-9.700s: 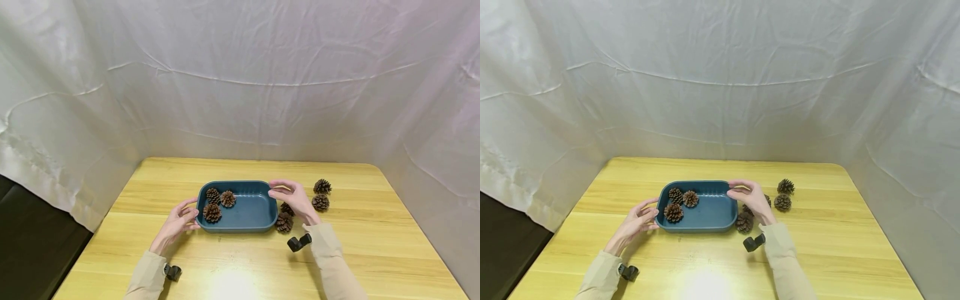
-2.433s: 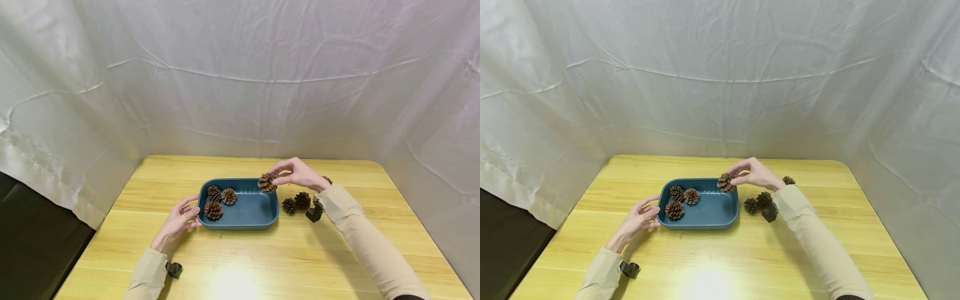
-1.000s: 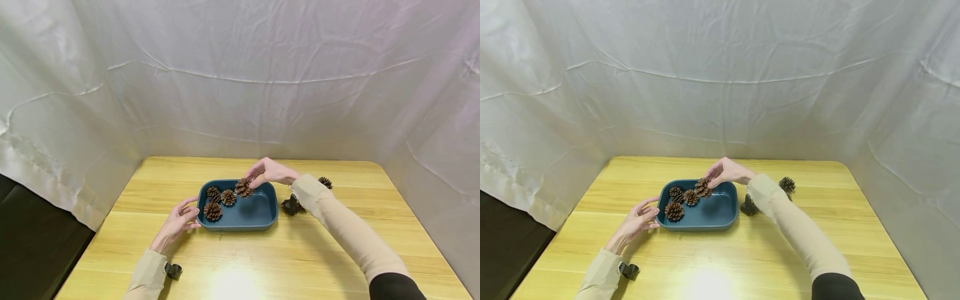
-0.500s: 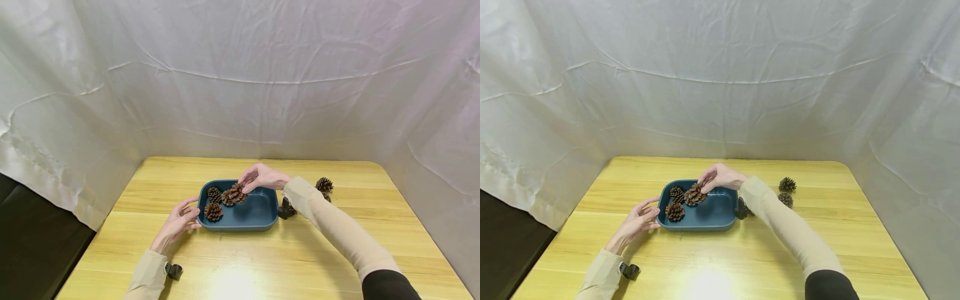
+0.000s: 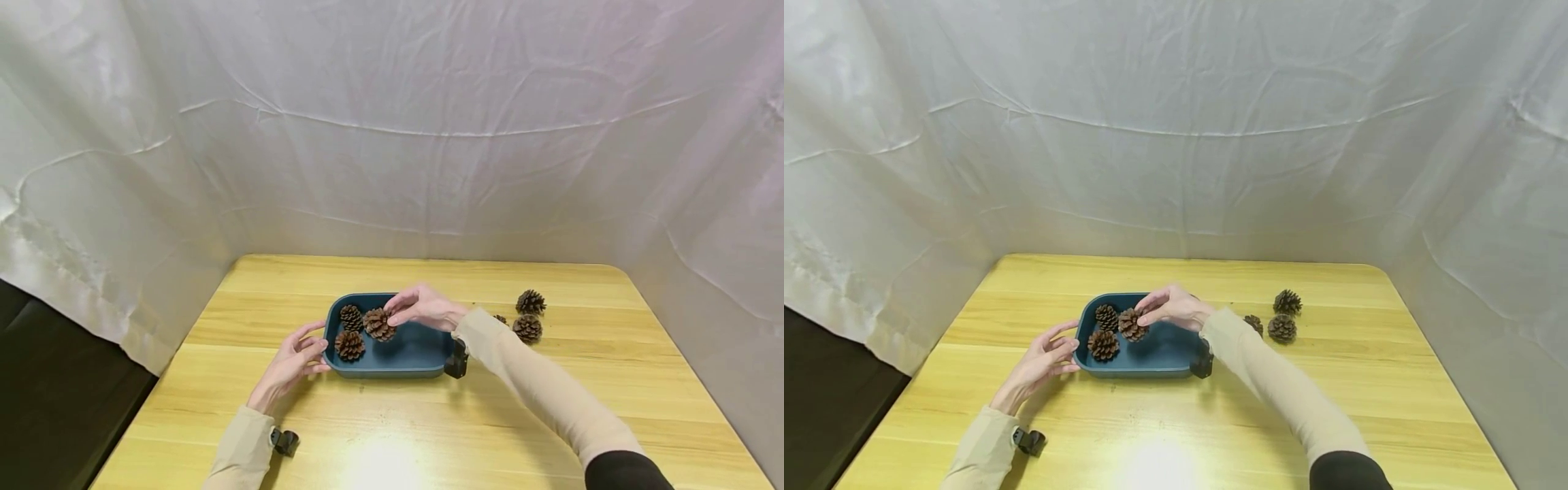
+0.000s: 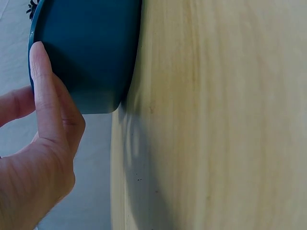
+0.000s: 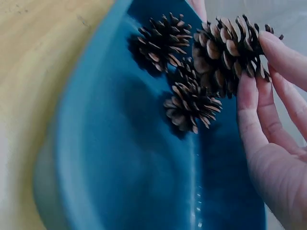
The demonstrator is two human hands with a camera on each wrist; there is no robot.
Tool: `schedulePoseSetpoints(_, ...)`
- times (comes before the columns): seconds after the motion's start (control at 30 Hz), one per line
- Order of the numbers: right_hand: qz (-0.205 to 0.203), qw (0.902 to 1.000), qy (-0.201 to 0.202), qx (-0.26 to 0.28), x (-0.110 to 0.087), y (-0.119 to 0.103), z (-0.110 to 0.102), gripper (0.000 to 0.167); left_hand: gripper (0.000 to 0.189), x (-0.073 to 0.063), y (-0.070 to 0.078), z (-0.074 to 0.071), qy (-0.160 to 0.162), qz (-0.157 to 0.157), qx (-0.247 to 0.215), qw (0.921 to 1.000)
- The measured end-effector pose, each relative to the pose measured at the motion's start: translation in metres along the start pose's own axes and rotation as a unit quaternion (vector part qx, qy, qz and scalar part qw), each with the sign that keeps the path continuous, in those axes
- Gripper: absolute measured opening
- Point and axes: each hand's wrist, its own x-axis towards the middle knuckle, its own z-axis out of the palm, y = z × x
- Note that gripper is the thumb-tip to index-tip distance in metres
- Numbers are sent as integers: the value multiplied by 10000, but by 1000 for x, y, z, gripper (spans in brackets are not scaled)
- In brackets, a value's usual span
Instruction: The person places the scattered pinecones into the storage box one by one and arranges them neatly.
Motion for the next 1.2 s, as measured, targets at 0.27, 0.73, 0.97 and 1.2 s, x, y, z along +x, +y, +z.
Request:
schedulePoseSetpoints(0.27, 76, 9995, 98, 291, -2, 11, 6, 23, 60, 1, 0, 0, 49, -14, 3, 10000)
schedulePoseSetpoints(0.73, 176, 9980, 334, 509, -1, 20, 16, 21, 59, 1, 0, 0, 39, -24, 67, 10000)
schedulePoseSetpoints(0.97, 233, 9968, 492, 588, -2, 24, 20, 21, 58, 1, 1, 0, 55, -27, 99, 9999)
schedulePoseSetpoints(1.2, 272, 9973, 575, 372, -3, 29, 25, 28, 58, 1, 2, 0, 66, -22, 126, 9999)
